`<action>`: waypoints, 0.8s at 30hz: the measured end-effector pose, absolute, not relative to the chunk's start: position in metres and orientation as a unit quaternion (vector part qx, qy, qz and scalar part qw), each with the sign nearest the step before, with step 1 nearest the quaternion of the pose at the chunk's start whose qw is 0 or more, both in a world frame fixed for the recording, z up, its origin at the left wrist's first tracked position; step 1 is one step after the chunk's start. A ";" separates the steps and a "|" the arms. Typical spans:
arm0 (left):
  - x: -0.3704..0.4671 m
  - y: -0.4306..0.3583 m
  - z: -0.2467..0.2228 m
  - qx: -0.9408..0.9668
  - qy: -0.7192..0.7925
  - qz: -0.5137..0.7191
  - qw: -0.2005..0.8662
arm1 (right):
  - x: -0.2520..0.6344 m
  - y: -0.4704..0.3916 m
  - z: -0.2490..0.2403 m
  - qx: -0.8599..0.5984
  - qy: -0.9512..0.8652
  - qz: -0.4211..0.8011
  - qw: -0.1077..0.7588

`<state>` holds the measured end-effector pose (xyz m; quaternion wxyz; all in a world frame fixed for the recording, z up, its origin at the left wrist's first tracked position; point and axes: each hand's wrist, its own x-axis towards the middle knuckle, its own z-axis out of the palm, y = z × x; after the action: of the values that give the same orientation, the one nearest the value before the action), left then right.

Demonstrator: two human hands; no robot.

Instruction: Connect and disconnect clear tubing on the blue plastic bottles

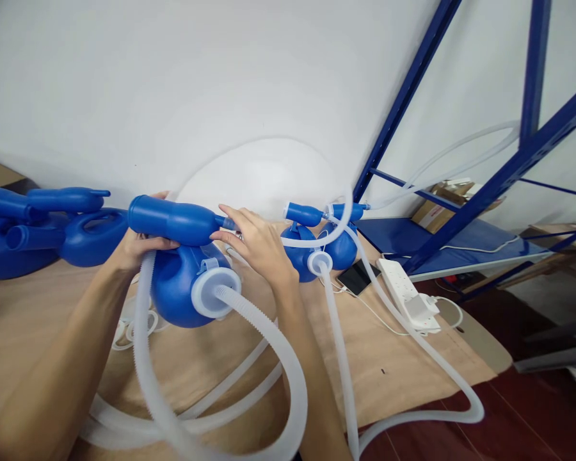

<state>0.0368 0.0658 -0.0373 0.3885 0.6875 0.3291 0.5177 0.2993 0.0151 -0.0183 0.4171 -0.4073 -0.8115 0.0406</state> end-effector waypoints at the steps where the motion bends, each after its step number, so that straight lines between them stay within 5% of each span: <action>1: 0.039 0.064 -0.037 0.684 0.324 0.525 0.389 | 0.301 0.014 -0.017 -0.411 -0.816 0.040 0.405; 5: 0.053 0.054 -0.034 0.662 0.308 0.532 0.430 | 0.307 0.016 -0.019 -0.400 -0.827 0.017 0.394; 17: 0.084 0.036 -0.028 0.493 0.346 0.590 0.537 | 0.309 0.030 -0.039 -0.410 -0.734 -0.013 0.540; 24: 0.100 0.032 -0.032 0.492 0.304 0.641 0.505 | 0.300 0.031 -0.034 -0.423 -0.571 0.007 0.704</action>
<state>0.0998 0.0315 -0.0323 0.5052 0.4917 0.3040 0.6408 0.3000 0.0312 -0.0338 0.7036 -0.4228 -0.5711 0.0065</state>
